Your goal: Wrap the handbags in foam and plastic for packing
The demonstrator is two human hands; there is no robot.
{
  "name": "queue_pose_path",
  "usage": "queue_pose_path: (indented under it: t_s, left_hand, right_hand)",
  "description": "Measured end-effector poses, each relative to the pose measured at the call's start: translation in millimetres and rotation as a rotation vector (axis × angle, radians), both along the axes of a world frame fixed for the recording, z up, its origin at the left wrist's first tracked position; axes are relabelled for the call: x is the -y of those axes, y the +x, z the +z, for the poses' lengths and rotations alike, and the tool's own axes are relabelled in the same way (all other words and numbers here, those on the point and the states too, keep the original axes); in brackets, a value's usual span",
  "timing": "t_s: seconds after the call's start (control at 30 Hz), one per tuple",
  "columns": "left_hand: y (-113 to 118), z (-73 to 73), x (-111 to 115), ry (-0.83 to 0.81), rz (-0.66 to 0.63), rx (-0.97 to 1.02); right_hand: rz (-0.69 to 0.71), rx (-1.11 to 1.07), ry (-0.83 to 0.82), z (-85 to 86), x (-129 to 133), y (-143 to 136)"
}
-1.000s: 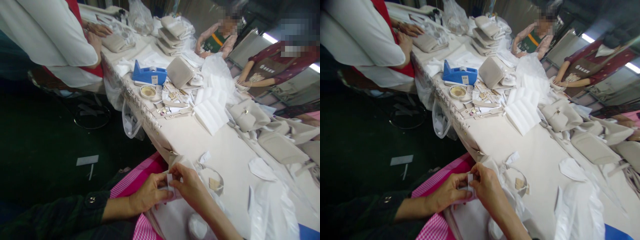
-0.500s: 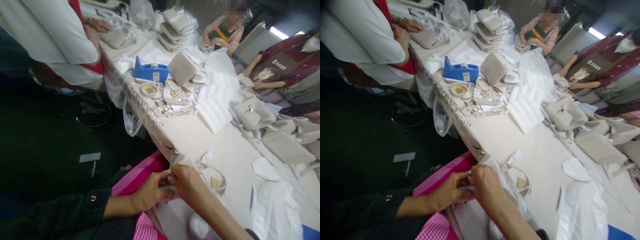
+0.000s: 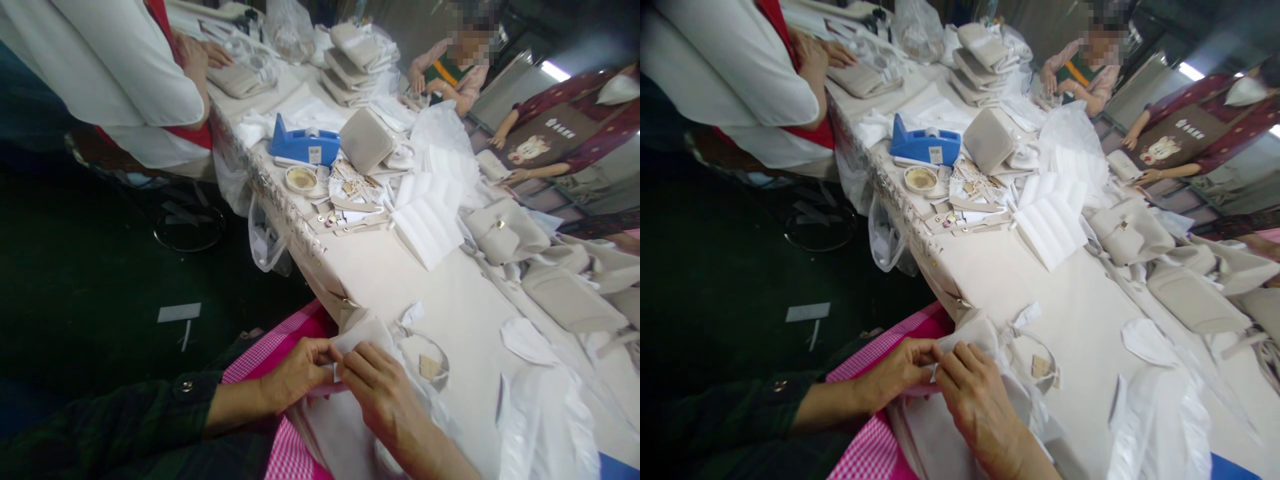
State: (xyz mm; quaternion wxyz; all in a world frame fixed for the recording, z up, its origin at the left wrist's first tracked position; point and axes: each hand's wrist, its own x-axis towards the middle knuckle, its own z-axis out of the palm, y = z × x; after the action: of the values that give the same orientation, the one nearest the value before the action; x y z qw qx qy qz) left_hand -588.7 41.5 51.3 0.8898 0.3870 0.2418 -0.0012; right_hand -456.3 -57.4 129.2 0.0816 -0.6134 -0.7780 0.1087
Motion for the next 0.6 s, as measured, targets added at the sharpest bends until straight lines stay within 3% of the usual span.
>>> queue_pose_path:
  t_s: [0.13,0.27,0.4,0.5,0.6]
  left_hand:
    - [-2,-4.0,-4,0.035,-0.043,0.027]
    - [-6,-4.0,-8,0.009,-0.12,0.106]
    - [-7,-4.2,-4,0.068,-0.088,0.112]
    - [-5,-3.6,0,0.132,-0.056,0.086]
    - [-5,4.8,4,0.178,-0.074,0.059]
  right_hand:
    - [0.059,0.007,-0.161,9.9,10,1]
    - [0.01,0.038,-0.168,11.5,18,0]
    - [-0.041,-0.011,-0.174,10.2,23,-3]
    - [-0.135,-0.127,-0.049,17.2,33,-1]
    - [-0.415,-0.171,0.23,33.0,63,17]
